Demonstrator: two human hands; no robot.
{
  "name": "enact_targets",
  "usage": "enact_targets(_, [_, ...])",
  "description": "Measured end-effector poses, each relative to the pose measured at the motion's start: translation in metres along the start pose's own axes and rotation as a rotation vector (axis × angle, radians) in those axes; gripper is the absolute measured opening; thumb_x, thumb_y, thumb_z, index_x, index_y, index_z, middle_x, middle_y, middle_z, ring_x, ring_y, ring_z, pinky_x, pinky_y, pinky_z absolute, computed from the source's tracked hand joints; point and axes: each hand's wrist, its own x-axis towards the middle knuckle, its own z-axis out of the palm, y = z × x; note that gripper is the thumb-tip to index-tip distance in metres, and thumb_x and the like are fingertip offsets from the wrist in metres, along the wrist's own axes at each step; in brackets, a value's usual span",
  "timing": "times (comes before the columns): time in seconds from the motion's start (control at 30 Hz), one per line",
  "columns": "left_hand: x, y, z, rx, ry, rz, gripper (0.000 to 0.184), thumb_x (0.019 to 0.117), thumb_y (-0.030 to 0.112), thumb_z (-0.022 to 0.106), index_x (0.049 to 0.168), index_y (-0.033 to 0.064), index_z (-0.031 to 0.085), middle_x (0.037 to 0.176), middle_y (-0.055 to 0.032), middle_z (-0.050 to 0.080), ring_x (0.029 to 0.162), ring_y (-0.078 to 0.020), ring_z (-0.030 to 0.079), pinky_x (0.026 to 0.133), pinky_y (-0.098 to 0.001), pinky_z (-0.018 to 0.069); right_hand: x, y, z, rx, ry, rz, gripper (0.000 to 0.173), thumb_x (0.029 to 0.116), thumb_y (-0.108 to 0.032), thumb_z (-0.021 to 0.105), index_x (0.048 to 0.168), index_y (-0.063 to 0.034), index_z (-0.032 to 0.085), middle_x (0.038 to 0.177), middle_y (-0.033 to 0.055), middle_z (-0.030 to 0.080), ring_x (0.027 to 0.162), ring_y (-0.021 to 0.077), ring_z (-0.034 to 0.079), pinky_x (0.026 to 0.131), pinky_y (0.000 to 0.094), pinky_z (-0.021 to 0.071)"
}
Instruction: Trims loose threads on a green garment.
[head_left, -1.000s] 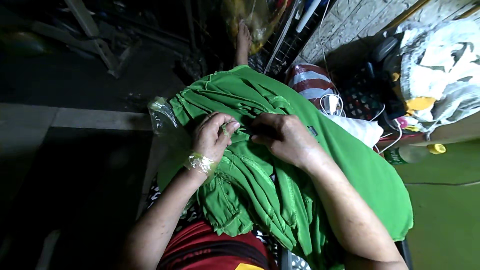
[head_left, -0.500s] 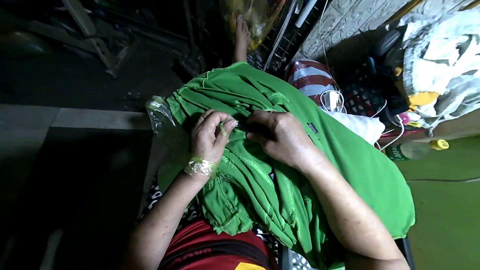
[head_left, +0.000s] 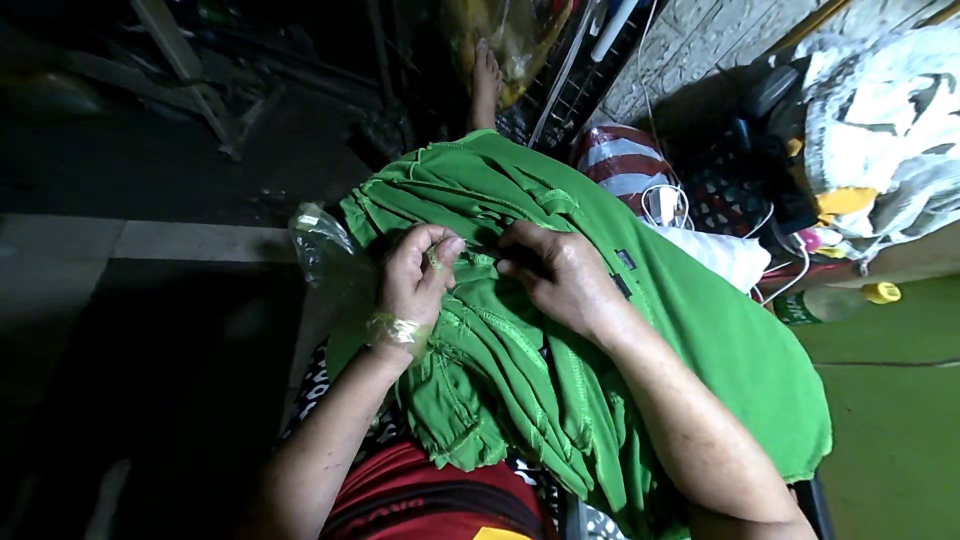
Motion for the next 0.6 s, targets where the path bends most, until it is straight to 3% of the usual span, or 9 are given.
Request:
enact_targets(0.1, [0.002,0.004,-0.006,-0.124,0.004,-0.082,0.019,0.1071,0.022,0.051,0.105,0.0067,0.062,0.074,0.0096,0.056,0.061,0.0065,0.053,0.059,-0.0102,0.0472,0.005,0.009,-0.006,0.185,-0.064,0.131,0.02,0.1002,-0.017,0.063,0.115,-0.0037,0.066,0.089,0.0095,0.068,0.077,0.021,0.066,0.072,0.0456,0.0547])
enact_targets(0.2, [-0.002,0.019,-0.01,-0.123,-0.059,-0.012,0.018,0.1043,0.015,0.055,0.106,-0.0006,0.064,0.083,0.0028,0.061,0.064,0.0029,0.056,0.061,-0.0139,0.0509,0.001,0.009,-0.014,0.363,-0.06,0.202,0.021,0.1004,-0.015,0.061,0.119,-0.0041,0.061,0.096,0.0043,0.066,0.08,0.0078,0.064,0.075,0.0288,0.0562])
enact_targets(0.27, [-0.01,0.037,-0.009,-0.14,-0.216,0.152,0.016,0.0977,0.008,0.062,0.097,-0.0066,0.068,0.088,-0.0062,0.064,0.066,0.0001,0.059,0.061,-0.0149,0.0538,-0.001,0.004,-0.02,0.421,-0.01,0.183,0.019,0.1006,-0.011,0.061,0.119,-0.005,0.06,0.094,0.0015,0.064,0.071,0.0035,0.058,0.063,0.0214,0.0505])
enact_targets(0.33, [-0.021,0.055,-0.005,-0.196,-0.442,0.315,0.017,0.0951,0.009,0.066,0.089,-0.0062,0.072,0.087,-0.0109,0.067,0.073,-0.0037,0.062,0.067,-0.0156,0.0531,0.0,-0.004,-0.027,0.49,-0.012,0.136,0.017,0.0991,-0.011,0.062,0.116,-0.0099,0.059,0.088,-0.0048,0.062,0.061,-0.0025,0.052,0.052,0.0134,0.0432])
enact_targets(0.4, [-0.033,0.072,-0.001,-0.281,-0.674,0.407,0.017,0.0933,0.006,0.068,0.086,-0.0083,0.072,0.086,-0.0166,0.07,0.081,-0.0144,0.066,0.076,-0.0227,0.0532,0.008,-0.015,-0.028,0.54,-0.039,0.079,0.023,0.0948,-0.013,0.064,0.116,-0.0115,0.058,0.092,-0.0066,0.062,0.067,-0.0033,0.055,0.056,0.0123,0.0465])
enact_targets(0.47, [-0.043,0.085,0.001,-0.336,-0.841,0.442,0.013,0.0902,0.002,0.07,0.083,-0.0088,0.073,0.082,-0.0186,0.07,0.081,-0.022,0.068,0.074,-0.0283,0.0533,0.018,-0.036,-0.024,0.513,-0.051,0.084,0.043,0.0877,-0.018,0.074,0.125,-0.0098,0.055,0.101,-0.0033,0.065,0.085,0.0007,0.063,0.072,0.0185,0.0537])
enact_targets(0.53, [-0.053,0.096,0.0,-0.337,-0.964,0.434,0.012,0.0908,0.0,0.069,0.084,-0.0094,0.073,0.081,-0.0207,0.069,0.078,-0.0262,0.067,0.071,-0.0312,0.0522,0.033,-0.048,-0.003,0.454,-0.056,0.032,0.081,0.0798,-0.026,0.086,0.147,-0.0085,0.044,0.119,0.0068,0.066,0.098,0.0094,0.066,0.083,0.0295,0.0566])
enact_targets(0.57, [-0.057,0.101,-0.002,-0.325,-1.019,0.425,0.014,0.092,0.001,0.068,0.084,-0.0095,0.073,0.081,-0.0215,0.068,0.077,-0.0277,0.066,0.07,-0.0327,0.0511,0.042,-0.041,0.018,0.403,-0.031,-0.067,0.095,0.0775,-0.035,0.089,0.154,-0.0095,0.038,0.122,0.0103,0.065,0.094,0.0126,0.066,0.078,0.0326,0.0573])
enact_targets(0.6, [-0.062,0.106,-0.003,-0.302,-1.064,0.418,0.015,0.0932,0.003,0.068,0.085,-0.0092,0.072,0.082,-0.022,0.067,0.078,-0.0289,0.066,0.07,-0.0342,0.0509,0.053,-0.025,0.045,0.345,0.018,-0.205,0.1,0.0775,-0.046,0.088,0.156,-0.0127,0.036,0.119,0.0084,0.066,0.086,0.0092,0.067,0.068,0.0284,0.0597])
